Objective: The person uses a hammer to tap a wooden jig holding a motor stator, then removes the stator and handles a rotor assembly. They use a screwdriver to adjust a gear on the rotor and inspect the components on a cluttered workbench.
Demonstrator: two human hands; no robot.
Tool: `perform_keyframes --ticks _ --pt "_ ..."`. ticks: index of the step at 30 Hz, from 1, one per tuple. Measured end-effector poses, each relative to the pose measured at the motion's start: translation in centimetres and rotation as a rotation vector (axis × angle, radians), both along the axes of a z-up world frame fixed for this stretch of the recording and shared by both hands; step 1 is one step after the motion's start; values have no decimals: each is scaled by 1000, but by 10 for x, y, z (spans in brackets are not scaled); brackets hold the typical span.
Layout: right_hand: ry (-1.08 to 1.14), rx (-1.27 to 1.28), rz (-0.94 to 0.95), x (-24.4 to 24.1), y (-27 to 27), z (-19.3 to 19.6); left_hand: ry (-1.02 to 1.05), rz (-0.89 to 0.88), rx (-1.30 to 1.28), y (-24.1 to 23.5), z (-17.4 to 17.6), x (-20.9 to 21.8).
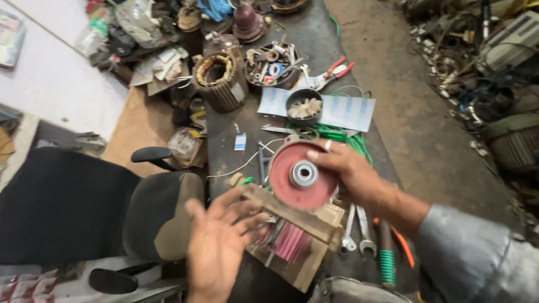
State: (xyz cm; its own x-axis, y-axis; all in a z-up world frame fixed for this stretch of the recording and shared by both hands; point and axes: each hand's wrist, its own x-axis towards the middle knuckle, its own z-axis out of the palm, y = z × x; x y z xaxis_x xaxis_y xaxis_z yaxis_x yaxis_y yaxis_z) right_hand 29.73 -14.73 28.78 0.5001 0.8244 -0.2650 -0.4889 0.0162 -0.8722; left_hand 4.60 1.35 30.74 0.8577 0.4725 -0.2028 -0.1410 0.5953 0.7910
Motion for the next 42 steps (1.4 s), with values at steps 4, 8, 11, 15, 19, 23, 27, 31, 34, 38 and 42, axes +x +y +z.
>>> perform_keyframes --ticks 4,8,11,15,19,23,27,31,34,38,42 --pt "-161 -294 -283 60 -19 -90 523 266 71 13 -118 -85" --pt "-45 -516 -283 82 -24 -178 994 382 -194 -17 -267 -205" --pt "-61 -535 -250 93 -29 -212 1111 421 -235 -59 -333 -257" --pt "-654 -717 -110 110 -11 -209 1151 446 -86 -82 -333 -247" --pt "-1076 -866 131 111 -41 -204 819 531 547 -101 -266 -170" --pt "-915 -1233 206 69 -102 -219 906 448 940 -88 -177 -82" --pt "-698 -1245 148 11 -135 -242 796 327 1123 -77 -137 -20" --pt "-612 -1196 -22 -13 -150 -255 713 202 1408 -57 -157 -4" --pt "-559 -1214 -85 0 -152 -253 824 93 1344 -35 -177 -14" --pt "-509 -1173 -111 19 -161 -233 792 40 1258 -32 -174 -33" --pt "-426 -1018 -164 8 -180 -195 576 116 1421 -47 -137 -24"
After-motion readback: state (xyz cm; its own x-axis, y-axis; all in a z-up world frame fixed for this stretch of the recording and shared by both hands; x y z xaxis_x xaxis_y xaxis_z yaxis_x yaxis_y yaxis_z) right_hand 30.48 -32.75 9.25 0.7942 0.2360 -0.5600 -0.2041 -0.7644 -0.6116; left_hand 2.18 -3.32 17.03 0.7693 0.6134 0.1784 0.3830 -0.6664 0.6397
